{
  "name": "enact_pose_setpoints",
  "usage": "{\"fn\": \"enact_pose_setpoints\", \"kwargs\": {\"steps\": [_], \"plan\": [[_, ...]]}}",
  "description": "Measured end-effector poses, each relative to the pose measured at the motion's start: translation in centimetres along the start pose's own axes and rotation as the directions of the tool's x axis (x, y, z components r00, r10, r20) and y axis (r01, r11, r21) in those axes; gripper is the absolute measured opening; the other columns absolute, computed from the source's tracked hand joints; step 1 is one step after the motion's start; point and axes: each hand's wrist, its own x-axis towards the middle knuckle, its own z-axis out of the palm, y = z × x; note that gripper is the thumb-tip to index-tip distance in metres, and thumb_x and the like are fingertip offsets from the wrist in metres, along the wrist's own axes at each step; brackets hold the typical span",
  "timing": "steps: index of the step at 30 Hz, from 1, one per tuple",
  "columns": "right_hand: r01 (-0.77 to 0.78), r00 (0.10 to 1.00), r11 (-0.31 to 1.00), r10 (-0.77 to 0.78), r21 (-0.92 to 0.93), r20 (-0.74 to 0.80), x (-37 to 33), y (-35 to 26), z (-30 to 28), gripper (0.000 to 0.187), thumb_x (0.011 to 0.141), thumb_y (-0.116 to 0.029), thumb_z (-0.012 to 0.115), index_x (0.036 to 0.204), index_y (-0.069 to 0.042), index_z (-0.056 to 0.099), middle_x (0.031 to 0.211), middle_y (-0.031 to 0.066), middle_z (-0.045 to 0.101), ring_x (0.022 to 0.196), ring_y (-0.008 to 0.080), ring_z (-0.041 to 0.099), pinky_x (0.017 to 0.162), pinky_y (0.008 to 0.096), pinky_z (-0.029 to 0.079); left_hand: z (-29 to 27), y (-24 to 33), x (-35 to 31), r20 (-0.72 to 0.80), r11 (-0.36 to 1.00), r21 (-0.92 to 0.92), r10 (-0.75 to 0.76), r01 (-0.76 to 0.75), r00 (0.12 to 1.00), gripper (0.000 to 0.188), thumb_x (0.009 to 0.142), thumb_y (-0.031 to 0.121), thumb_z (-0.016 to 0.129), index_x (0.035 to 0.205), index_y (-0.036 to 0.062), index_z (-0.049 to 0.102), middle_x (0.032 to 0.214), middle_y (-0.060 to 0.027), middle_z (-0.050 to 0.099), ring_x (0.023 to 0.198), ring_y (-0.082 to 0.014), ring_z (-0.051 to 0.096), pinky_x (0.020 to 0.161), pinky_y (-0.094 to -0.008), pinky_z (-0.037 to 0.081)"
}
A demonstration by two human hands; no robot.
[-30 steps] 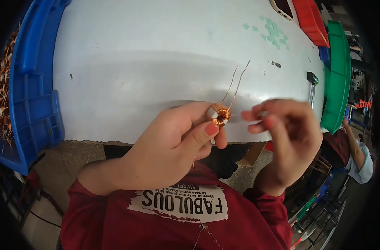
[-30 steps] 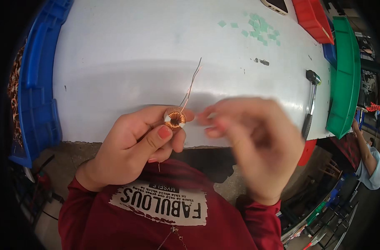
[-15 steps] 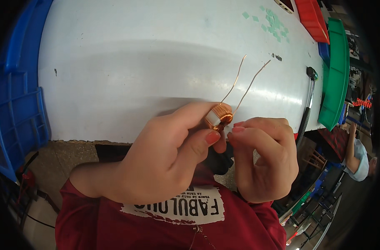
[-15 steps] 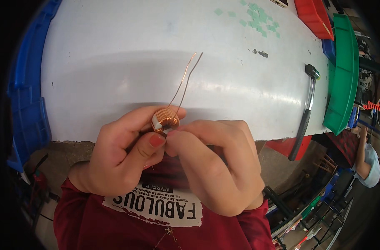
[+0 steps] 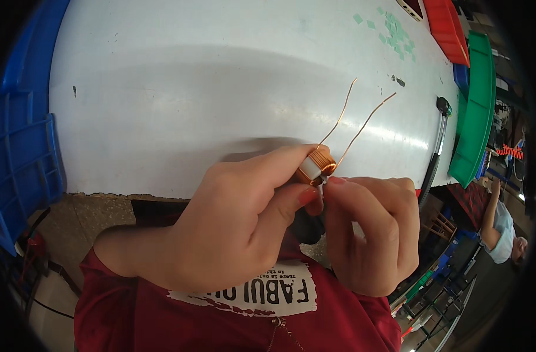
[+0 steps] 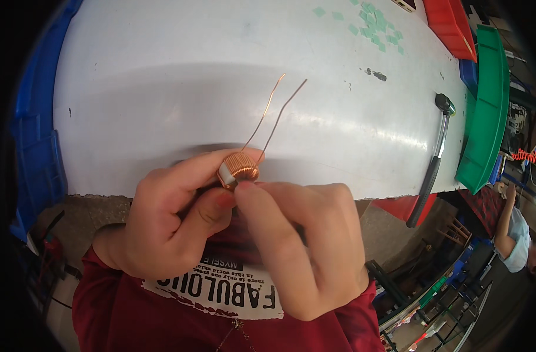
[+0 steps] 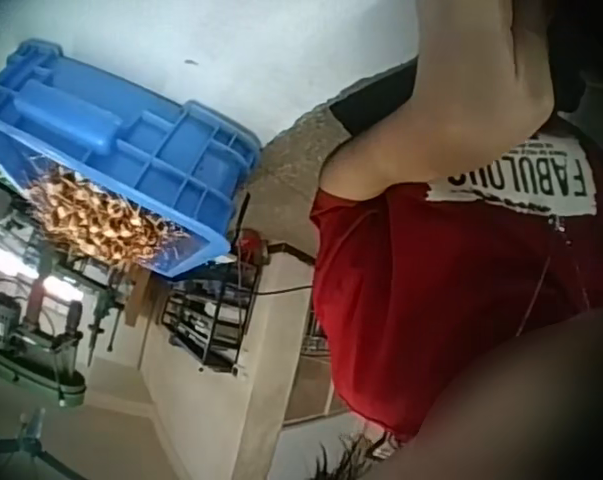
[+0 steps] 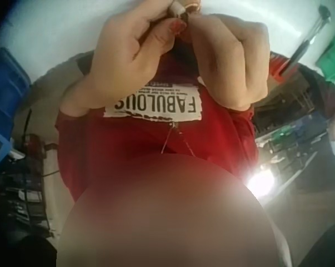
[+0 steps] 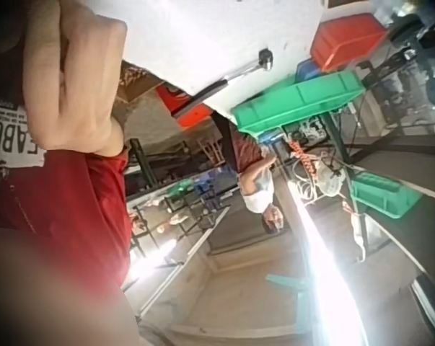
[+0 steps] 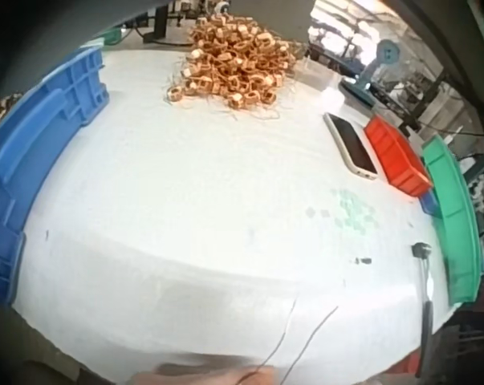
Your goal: Assembling copper coil components by inserting plastic cores and tapping them into place with a hammer.
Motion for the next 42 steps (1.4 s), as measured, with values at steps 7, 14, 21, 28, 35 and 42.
{"fn": "enact_pose_setpoints", "kwargs": {"steps": [7, 14, 21, 28, 35, 42], "plan": [[-0.062, 0.998, 0.998, 0.062, -0.01, 0.023, 0.2, -1.0, 0.1, 0.027, 0.061, 0.009, 0.067, 0.086, -0.002, 0.064, 0.078, 0.0088, 0.06, 0.061, 0.0141, 0.048, 0.054, 0.0242, 0.039, 0.1, 0.1, -0.3, -0.031, 0.975, 0.203, 0.098, -0.089, 0.995, 0.031, 0.086, -0.009, 0.046, 0.117, -0.0105, 0.05, 0.082, -0.0076, 0.059, 0.06, -0.0102, 0.048, 0.056, -0.0193, 0.04], [0.005, 0.992, 1.0, -0.004, 0.008, -0.128, 0.0, -0.4, 0.7, 0.027, 0.057, 0.006, 0.069, 0.081, -0.005, 0.067, 0.069, 0.0043, 0.057, 0.051, 0.0111, 0.042, 0.046, 0.0225, 0.033, 0.6, 0.9, -0.5, -0.05, 0.908, 0.378, 0.215, -0.181, 0.975, 0.033, 0.081, -0.009, 0.046, 0.114, -0.01, 0.052, 0.091, -0.0135, 0.062, 0.069, -0.0186, 0.057, 0.064, -0.0246, 0.047], [0.232, 0.963, 0.971, -0.221, 0.056, -0.157, -0.2, 1.6, 0.7, 0.023, 0.065, 0.007, 0.061, 0.087, 0.011, 0.059, 0.076, 0.0115, 0.056, 0.055, 0.0181, 0.048, 0.05, 0.0266, 0.044, 2.1, -0.3, -2.0, -0.276, 0.904, 0.409, -0.006, 0.123, 0.961, 0.026, 0.093, 0.007, 0.046, 0.116, -0.0023, 0.054, 0.11, -0.0171, 0.06, 0.092, -0.0258, 0.06, 0.084, -0.0331, 0.048], [0.107, 0.988, 0.986, -0.091, 0.127, -0.127, -0.2, 2.0, -2.0, 0.036, 0.073, -0.002, 0.065, 0.108, 0.007, 0.057, 0.086, 0.0115, 0.057, 0.06, 0.0212, 0.049, 0.056, 0.0291, 0.044, 3.6, 1.9, 0.4, -0.286, 0.949, 0.309, 0.031, 0.062, 0.958, 0.028, 0.097, 0.017, 0.041, 0.11, -0.0009, 0.059, 0.091, -0.0126, 0.062, 0.078, -0.021, 0.059, 0.073, -0.0246, 0.047], [-0.38, 0.924, 0.813, 0.311, -0.441, -0.222, -2.2, 8.5, -7.3, 0.047, 0.077, -0.015, 0.069, 0.119, 0.0, 0.052, 0.108, 0.0135, 0.055, 0.089, 0.0258, 0.054, 0.079, 0.0332, 0.044, 0.8, 2.7, -0.3, -0.268, 0.98, 0.012, -0.189, 0.199, 0.945, 0.03, 0.097, 0.02, 0.04, 0.1, -0.0013, 0.06, 0.07, -0.0051, 0.054, 0.059, -0.0114, 0.046, 0.056, -0.0187, 0.038], [-0.604, 0.759, 0.445, 0.573, -0.661, -0.308, -6.5, 14.0, -10.5, 0.039, 0.085, -0.016, 0.061, 0.117, 0.002, 0.049, 0.11, 0.0188, 0.051, 0.088, 0.0285, 0.051, 0.077, 0.0332, 0.045, 0.3, 2.3, -0.8, -0.328, 0.985, 0.119, -0.076, 0.121, 0.942, 0.028, 0.096, 0.019, 0.041, 0.09, 0.0001, 0.06, 0.059, 0.0004, 0.046, 0.049, -0.0073, 0.034, 0.047, -0.0186, 0.028]]}}
